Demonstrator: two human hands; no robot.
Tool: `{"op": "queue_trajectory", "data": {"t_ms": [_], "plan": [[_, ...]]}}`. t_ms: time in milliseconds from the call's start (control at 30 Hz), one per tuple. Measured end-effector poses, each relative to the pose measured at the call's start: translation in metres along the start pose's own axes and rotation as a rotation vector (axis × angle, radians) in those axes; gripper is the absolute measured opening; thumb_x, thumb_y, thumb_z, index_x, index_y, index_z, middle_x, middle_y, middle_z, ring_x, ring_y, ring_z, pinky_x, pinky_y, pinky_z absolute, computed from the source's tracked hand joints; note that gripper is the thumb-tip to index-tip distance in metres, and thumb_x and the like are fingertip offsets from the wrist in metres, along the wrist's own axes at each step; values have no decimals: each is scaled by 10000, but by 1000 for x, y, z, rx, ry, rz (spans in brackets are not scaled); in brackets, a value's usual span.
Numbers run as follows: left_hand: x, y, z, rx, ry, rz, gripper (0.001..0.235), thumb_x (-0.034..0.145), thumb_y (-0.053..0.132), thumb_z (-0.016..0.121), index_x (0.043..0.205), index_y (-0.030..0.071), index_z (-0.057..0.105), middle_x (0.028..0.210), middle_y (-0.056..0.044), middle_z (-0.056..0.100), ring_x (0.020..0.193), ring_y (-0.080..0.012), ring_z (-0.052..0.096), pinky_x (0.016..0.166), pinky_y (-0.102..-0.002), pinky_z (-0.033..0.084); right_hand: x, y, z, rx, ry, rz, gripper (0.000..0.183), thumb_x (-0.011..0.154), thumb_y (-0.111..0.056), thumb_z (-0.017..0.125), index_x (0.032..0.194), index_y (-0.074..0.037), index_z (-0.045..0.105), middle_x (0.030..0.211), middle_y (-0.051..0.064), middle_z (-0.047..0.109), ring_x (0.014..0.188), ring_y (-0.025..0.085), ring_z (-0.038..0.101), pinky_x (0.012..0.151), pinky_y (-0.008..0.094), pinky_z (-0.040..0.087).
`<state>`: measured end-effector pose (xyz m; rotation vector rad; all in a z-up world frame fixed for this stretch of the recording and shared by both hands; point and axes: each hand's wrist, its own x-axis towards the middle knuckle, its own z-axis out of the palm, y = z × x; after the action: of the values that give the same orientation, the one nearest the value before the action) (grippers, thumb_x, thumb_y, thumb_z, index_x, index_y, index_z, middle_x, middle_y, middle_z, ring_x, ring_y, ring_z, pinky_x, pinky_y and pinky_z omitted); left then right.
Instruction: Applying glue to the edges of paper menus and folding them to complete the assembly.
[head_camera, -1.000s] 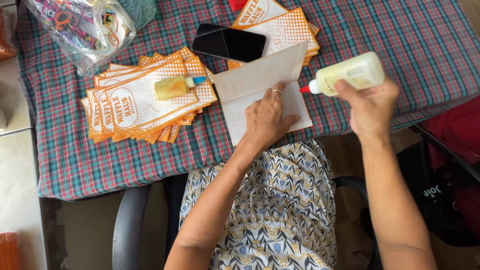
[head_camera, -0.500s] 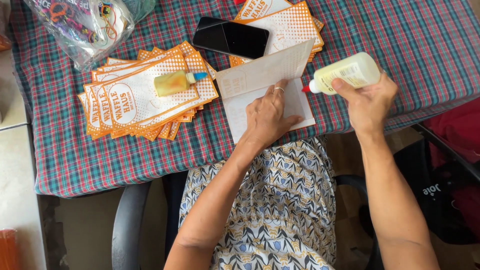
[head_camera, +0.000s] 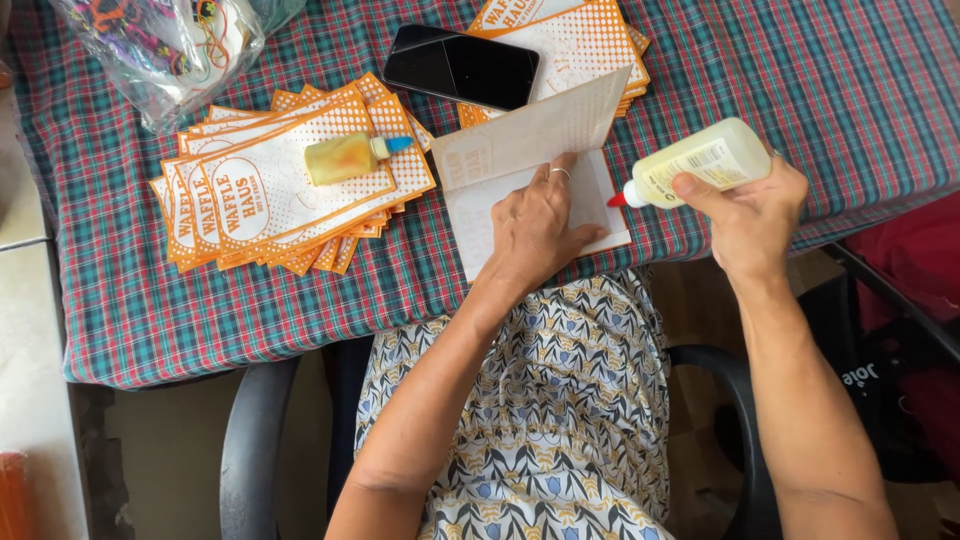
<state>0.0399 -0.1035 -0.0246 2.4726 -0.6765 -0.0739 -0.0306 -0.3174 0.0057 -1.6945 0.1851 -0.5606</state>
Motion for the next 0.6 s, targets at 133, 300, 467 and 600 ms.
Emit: {"op": "queue_trajectory", "data": {"t_ms": [133,300,467,600], "plan": [[1,2,-2,-11,-43,-38,954,727,590,867,1443,106,462,1275,-105,667,969,-394,714,738,-501,556,-12,-4,-15,-5,-24,22,319,831,9,876,1081,3,678,1056,99,705,1020,223,724,930,380,687],[3,1,-1,-19,-52,-32,995,730,563,880,1475,88,423,1307,-132,651,1001,-400,703,775,-502,556,-19,-8,-25,-70,-57,27,341,831,-33,887,1092,3,670,1071,98,699,1028,215,713,914,364,680],[3,1,-3,-15,-59,-38,969,736,571,866,1465,103,432,1294,-115,655,983,-400,707,762,-505,553,-27,-12,-24,-34,-35,41,357,830,-43,881,1110,-1,663,1064,97,702,1009,200,710,925,350,670],[2,-5,4,-33,-33,-6,945,746,537,863,1465,100,434,1258,-138,663,979,-424,704,739,-533,545,-34,-10,-26,-62,-8,11,363,846,-55,882,1125,12,660,1078,116,700,1023,216,710,946,364,665]]}}
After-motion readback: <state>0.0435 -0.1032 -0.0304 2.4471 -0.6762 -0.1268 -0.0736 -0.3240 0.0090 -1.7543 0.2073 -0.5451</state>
